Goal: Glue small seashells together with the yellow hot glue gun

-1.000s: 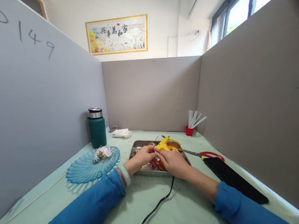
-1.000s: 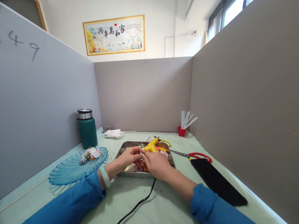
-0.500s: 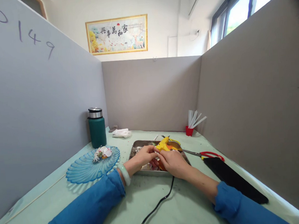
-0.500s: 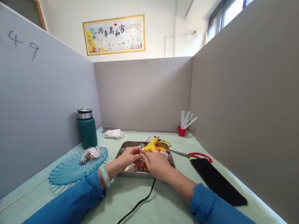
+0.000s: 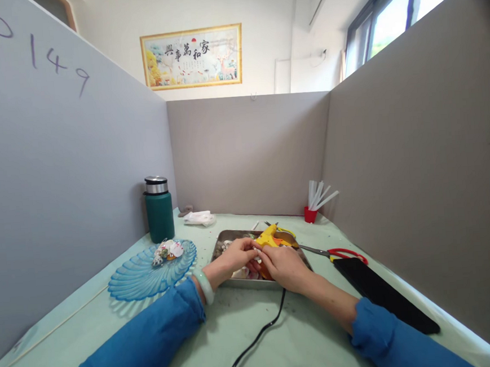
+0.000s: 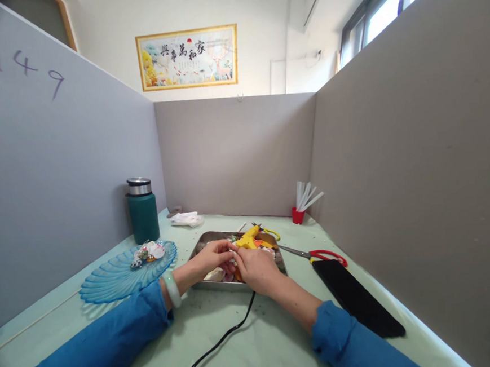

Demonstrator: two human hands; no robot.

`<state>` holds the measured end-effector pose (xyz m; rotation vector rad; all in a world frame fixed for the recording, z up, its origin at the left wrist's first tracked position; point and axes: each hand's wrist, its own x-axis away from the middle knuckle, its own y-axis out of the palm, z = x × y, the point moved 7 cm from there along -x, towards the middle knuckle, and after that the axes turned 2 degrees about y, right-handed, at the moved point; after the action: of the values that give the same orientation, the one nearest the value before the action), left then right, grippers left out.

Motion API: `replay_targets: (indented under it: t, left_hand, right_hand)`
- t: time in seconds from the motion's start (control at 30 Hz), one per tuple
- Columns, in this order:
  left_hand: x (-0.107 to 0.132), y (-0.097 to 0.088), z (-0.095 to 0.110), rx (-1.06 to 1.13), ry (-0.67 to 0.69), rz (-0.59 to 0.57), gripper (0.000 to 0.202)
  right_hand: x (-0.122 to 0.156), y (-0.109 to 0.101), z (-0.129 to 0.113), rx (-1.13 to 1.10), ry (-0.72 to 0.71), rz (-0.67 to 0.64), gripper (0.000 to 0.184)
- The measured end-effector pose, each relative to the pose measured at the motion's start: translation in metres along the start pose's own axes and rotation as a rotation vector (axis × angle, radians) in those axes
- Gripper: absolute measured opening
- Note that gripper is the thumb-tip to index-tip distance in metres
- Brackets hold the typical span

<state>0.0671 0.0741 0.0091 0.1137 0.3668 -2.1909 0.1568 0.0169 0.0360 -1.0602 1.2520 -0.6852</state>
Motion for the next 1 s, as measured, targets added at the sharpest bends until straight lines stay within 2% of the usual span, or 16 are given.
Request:
replay_targets:
  t: [0.23,0.5,0.7,1.0]
  left_hand:
    - [0.000,0.001,0.003,0.037,-0.003,0.021,0.013]
    - [0.002,0.002,0.007,0.051,-0.010,0.017,0.014]
    - [0.005,0.003,0.011,0.046,-0.021,0.016,0.017]
    - [0.003,0.002,0.008,0.026,-0.004,0.013,0.018]
  right_hand:
    - [0.000,0.000,0.001,0.006,-0.005,0.035,0.049]
    - [0.000,-0.004,0.001,-0.002,0.044,0.005,0.048]
    - [0.001,-0.004,0.001,-0.010,0.029,0.023,0.046]
    - [0.000,-0.004,0.001,-0.025,0.033,0.014,0.046]
